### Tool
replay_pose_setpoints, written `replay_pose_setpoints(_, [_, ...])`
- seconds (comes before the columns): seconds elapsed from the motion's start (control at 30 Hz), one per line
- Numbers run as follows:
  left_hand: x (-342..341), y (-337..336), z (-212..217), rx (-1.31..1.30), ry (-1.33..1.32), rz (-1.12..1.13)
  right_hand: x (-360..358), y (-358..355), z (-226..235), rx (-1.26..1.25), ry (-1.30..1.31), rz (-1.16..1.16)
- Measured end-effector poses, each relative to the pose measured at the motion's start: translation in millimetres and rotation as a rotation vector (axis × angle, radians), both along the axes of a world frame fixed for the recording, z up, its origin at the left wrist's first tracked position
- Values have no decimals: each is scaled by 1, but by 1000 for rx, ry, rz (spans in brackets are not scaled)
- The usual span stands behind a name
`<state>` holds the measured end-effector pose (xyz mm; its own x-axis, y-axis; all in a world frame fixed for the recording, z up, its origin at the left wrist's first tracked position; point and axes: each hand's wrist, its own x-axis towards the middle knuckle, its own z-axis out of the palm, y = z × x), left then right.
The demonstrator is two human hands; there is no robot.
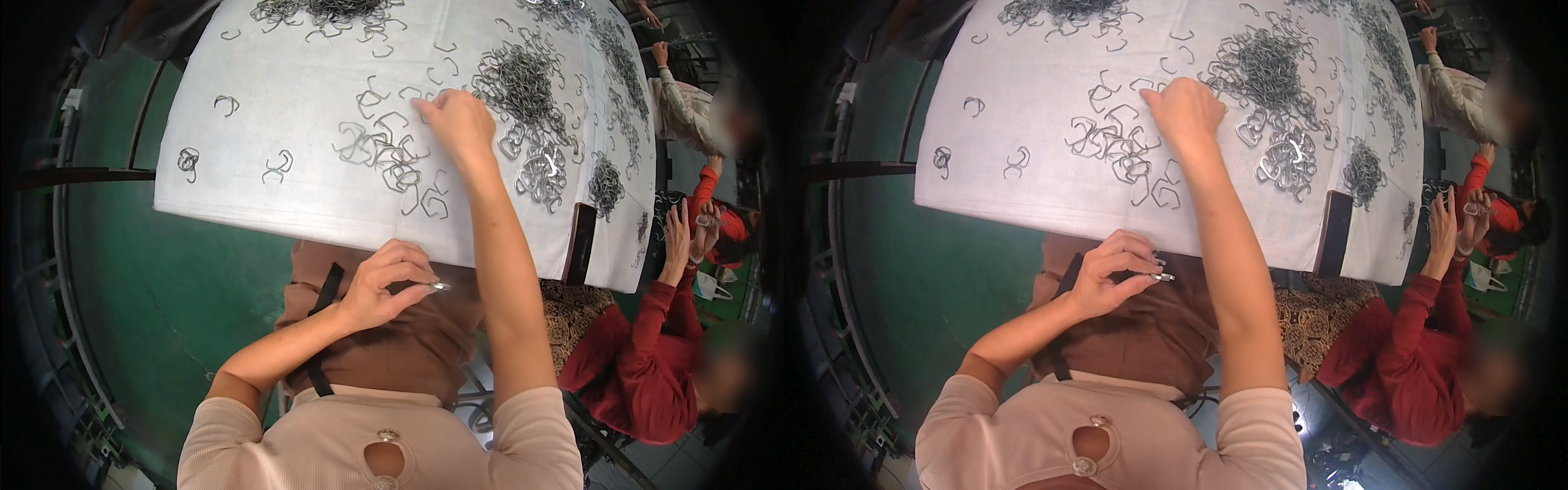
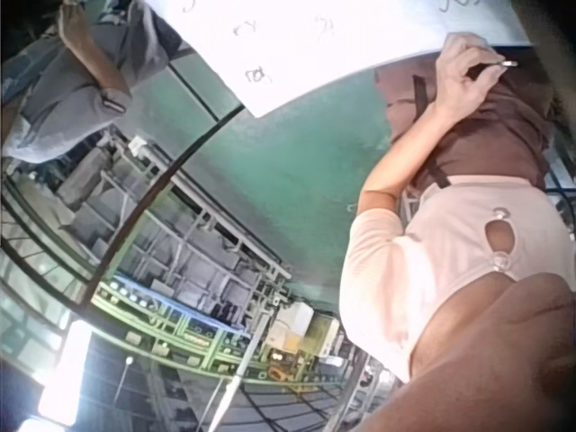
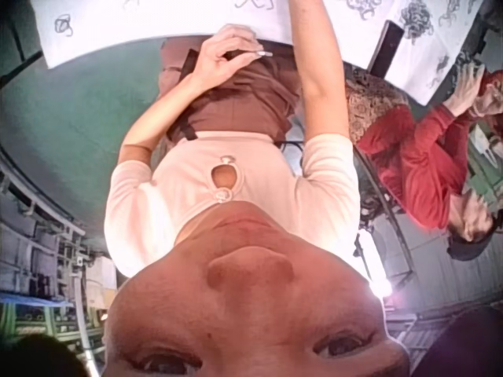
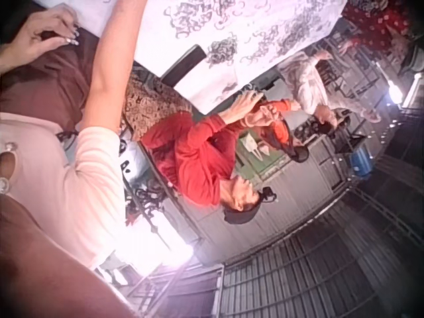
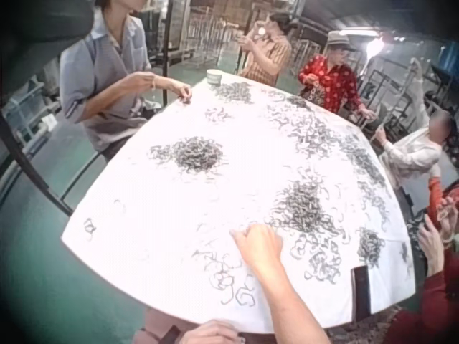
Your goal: The person repeatedly picks up small metal hooks from a table and links them together by hand to form a chain. They periodically lift the growing chain to check its length before continuing to add more hooks.
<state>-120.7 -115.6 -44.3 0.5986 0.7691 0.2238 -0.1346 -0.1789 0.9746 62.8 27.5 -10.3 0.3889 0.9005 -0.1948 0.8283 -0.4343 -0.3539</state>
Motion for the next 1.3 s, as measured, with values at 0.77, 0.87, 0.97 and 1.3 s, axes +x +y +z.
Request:
replay_pose_setpoints(0.77, [14,-25,-8,83,53,27,-13,3,-21,24,-66,71])
replay_pose_setpoints(0.87, [17,-24,-8,107,49,31,6,-6,-44,33,-7,163])
replay_pose_setpoints(0.97, [20,-27,-10,99,36,34,30,-59,-36,295,366,72])
replay_pose_setpoints(1.3, [26,-29,-1,85,56,58,-11,-260,45,681,1134,-389])
